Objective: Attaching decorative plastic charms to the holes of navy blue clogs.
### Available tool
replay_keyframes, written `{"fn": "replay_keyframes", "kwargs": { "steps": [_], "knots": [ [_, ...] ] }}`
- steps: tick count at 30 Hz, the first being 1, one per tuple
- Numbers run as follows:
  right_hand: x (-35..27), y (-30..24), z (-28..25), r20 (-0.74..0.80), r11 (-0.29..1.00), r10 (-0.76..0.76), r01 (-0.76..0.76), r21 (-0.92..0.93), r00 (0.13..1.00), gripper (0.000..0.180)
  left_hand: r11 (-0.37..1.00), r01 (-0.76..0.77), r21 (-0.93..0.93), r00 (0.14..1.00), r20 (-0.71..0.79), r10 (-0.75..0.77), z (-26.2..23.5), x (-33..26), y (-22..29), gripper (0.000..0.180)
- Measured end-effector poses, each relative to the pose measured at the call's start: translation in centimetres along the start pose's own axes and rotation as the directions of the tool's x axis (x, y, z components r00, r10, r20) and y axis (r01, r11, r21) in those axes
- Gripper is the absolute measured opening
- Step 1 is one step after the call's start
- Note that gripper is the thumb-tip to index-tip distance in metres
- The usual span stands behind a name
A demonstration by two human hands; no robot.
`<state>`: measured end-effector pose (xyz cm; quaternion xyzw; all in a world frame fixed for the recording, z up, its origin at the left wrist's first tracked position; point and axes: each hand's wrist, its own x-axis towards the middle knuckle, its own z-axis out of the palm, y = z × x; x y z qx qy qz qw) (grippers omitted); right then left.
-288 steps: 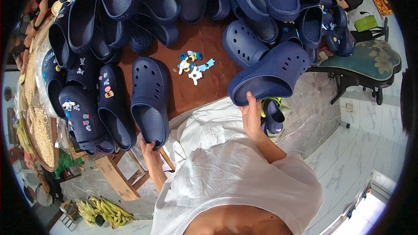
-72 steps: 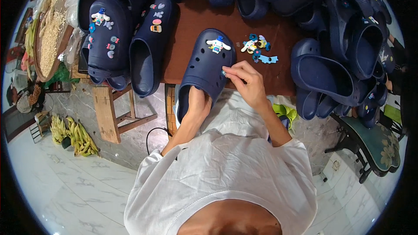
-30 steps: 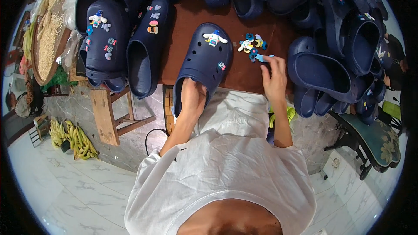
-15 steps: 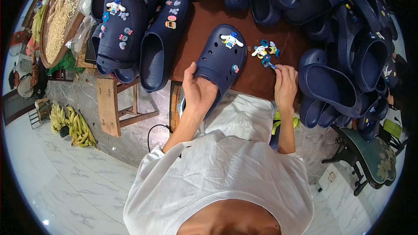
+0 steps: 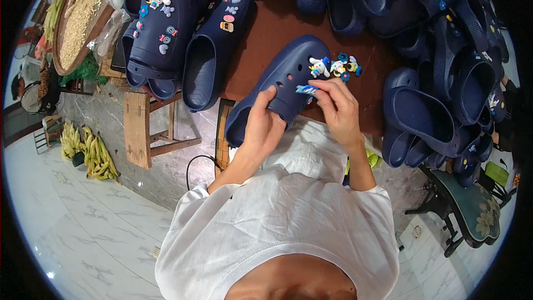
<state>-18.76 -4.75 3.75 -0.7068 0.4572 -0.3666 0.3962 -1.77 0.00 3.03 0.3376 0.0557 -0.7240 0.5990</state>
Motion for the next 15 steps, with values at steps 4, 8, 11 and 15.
{"fn": "replay_keyframes", "kwargs": {
  "steps": [4,8,11,15],
  "knots": [
    [0.6,-0.9,0.7,0.067,0.997,-0.078,0.079,-0.014,0.995,0.024,0.991,-0.055,0.12,0.997,-0.051,0.062,0.0,-0.9,-0.9,0.035],
    [0.9,-1.7,1.0,-0.016,0.991,0.097,-0.095,0.097,0.995,0.025,0.981,-0.09,0.171,0.993,-0.064,0.102,0.1,-1.2,-1.0,0.036],
    [1.1,-1.3,0.5,0.004,1.0,0.008,-0.008,0.029,1.0,0.022,0.963,-0.094,0.252,0.991,-0.065,0.114,0.3,-1.4,-0.9,0.036],
    [1.0,-0.6,0.4,-0.045,0.993,-0.098,0.095,-0.073,0.994,0.018,0.95,-0.12,0.289,0.988,-0.06,0.143,1.1,-1.4,-1.1,0.035]
  ]
}}
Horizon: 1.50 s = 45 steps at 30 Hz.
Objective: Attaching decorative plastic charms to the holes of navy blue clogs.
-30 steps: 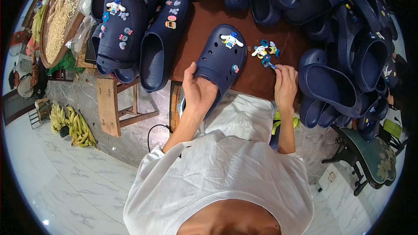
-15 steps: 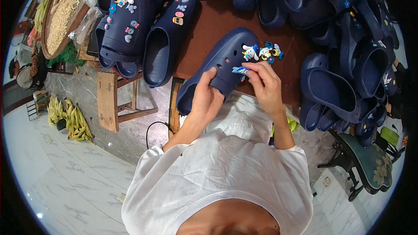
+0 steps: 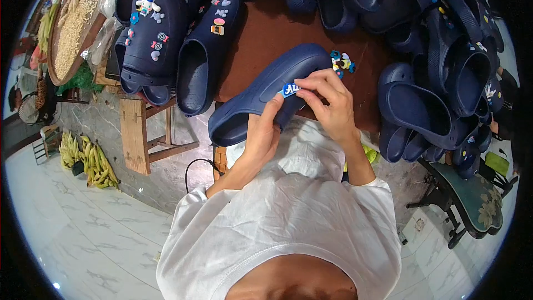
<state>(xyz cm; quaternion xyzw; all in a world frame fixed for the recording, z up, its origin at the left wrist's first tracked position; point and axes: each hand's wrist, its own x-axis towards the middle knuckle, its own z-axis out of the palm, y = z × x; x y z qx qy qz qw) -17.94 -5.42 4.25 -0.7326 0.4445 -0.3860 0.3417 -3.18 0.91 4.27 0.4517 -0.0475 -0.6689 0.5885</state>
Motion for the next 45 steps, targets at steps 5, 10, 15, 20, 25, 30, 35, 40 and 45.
{"fn": "replay_keyframes", "kwargs": {
  "steps": [5,10,15,20,25,30,35,40,45],
  "knots": [
    [0.0,-0.8,0.6,0.011,0.994,-0.073,0.073,-0.075,0.997,0.019,0.988,-0.107,0.112,0.994,0.027,0.105,-0.6,0.5,-0.6,0.036],
    [-0.1,-1.6,1.5,-0.035,0.985,-0.119,0.113,-0.127,0.992,0.017,0.984,-0.099,0.151,0.991,-0.08,0.112,-1.0,0.7,-0.5,0.036],
    [-0.4,-1.5,1.7,-0.059,0.982,-0.136,0.127,-0.14,0.989,0.017,0.983,-0.114,0.145,0.989,-0.078,0.126,-1.3,0.7,-0.5,0.033],
    [-0.7,-1.3,2.2,-0.041,0.979,-0.152,0.144,-0.146,0.988,0.022,0.984,-0.089,0.151,0.989,-0.107,0.106,-0.9,1.0,-0.2,0.031],
    [-0.6,-1.9,2.7,-0.018,0.974,-0.184,0.18,-0.14,0.983,0.026,0.996,-0.022,0.082,0.986,-0.165,0.035,-1.2,1.3,0.7,0.031],
    [-1.9,-1.5,2.6,-0.176,0.976,-0.205,0.187,-0.112,0.963,0.026,0.998,0.014,0.058,0.98,-0.197,-0.002,-1.7,1.5,0.8,0.033],
    [-3.8,-0.4,1.6,-0.214,0.986,-0.132,0.105,-0.133,0.968,0.027,0.997,0.014,0.081,0.971,-0.238,0.006,-1.0,1.7,1.1,0.037],
    [-5.9,0.9,2.1,-0.176,0.993,-0.086,0.069,-0.096,0.981,0.026,0.998,-0.006,0.068,0.975,-0.222,0.021,-1.3,2.1,1.2,0.037],
    [-7.1,1.8,2.5,-0.143,0.996,-0.037,0.025,-0.085,0.989,0.022,0.982,0.163,-0.092,0.973,-0.149,-0.176,-1.3,2.7,2.5,0.041]
  ]
}}
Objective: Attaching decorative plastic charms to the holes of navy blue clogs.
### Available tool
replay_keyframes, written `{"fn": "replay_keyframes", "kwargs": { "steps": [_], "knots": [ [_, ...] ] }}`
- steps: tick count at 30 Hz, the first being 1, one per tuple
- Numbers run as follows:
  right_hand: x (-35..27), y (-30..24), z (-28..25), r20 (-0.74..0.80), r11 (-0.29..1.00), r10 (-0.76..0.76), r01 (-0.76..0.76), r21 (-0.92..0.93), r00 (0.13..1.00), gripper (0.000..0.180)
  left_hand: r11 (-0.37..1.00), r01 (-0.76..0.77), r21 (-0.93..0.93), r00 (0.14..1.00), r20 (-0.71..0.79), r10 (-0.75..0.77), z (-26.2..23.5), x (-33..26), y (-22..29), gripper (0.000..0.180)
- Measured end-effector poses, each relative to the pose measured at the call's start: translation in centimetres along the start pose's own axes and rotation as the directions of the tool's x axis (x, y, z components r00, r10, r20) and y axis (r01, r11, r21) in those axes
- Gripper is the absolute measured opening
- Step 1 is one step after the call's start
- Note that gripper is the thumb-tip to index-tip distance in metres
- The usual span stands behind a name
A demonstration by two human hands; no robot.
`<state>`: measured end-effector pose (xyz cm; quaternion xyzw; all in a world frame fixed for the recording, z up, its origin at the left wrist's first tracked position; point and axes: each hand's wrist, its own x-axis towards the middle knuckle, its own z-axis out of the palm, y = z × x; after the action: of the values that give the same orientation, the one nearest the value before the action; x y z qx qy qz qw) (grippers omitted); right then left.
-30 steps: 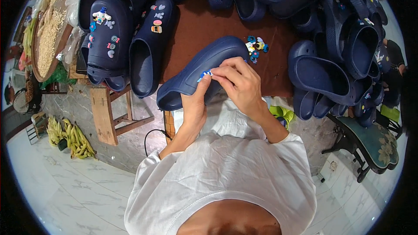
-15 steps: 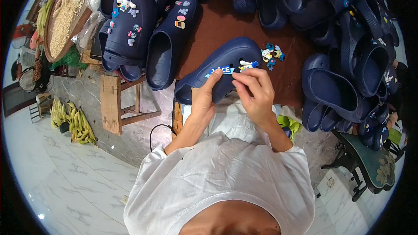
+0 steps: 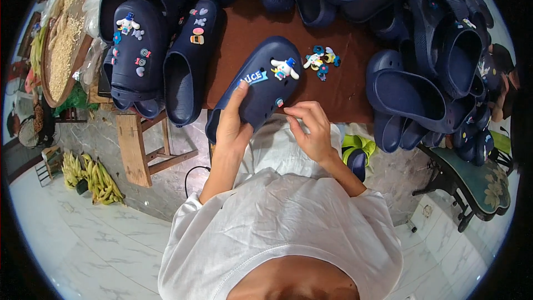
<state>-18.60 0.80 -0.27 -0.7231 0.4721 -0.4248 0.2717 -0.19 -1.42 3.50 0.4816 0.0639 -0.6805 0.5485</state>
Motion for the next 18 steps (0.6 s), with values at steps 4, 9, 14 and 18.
{"fn": "replay_keyframes", "kwargs": {
  "steps": [4,9,14,18],
  "knots": [
    [0.1,1.1,-0.2,-0.055,0.995,0.084,-0.087,-0.053,0.995,0.021,0.956,0.146,-0.255,0.982,0.153,-0.11,0.4,0.7,1.1,0.043],
    [0.7,4.6,-1.9,-0.136,0.954,0.18,-0.207,-0.219,0.974,0.016,0.951,0.117,-0.285,0.981,0.18,-0.067,-0.4,1.7,0.6,0.042],
    [1.7,7.1,-3.2,-0.165,0.896,0.267,-0.307,-0.322,0.95,0.016,0.967,0.059,-0.248,0.987,0.161,-0.018,-0.4,1.1,0.2,0.043],
    [2.6,7.6,-2.9,-0.172,0.868,0.234,-0.286,-0.406,0.957,0.021,0.972,0.046,-0.23,0.971,0.238,0.011,-1.1,1.2,-0.3,0.046]
  ]
}}
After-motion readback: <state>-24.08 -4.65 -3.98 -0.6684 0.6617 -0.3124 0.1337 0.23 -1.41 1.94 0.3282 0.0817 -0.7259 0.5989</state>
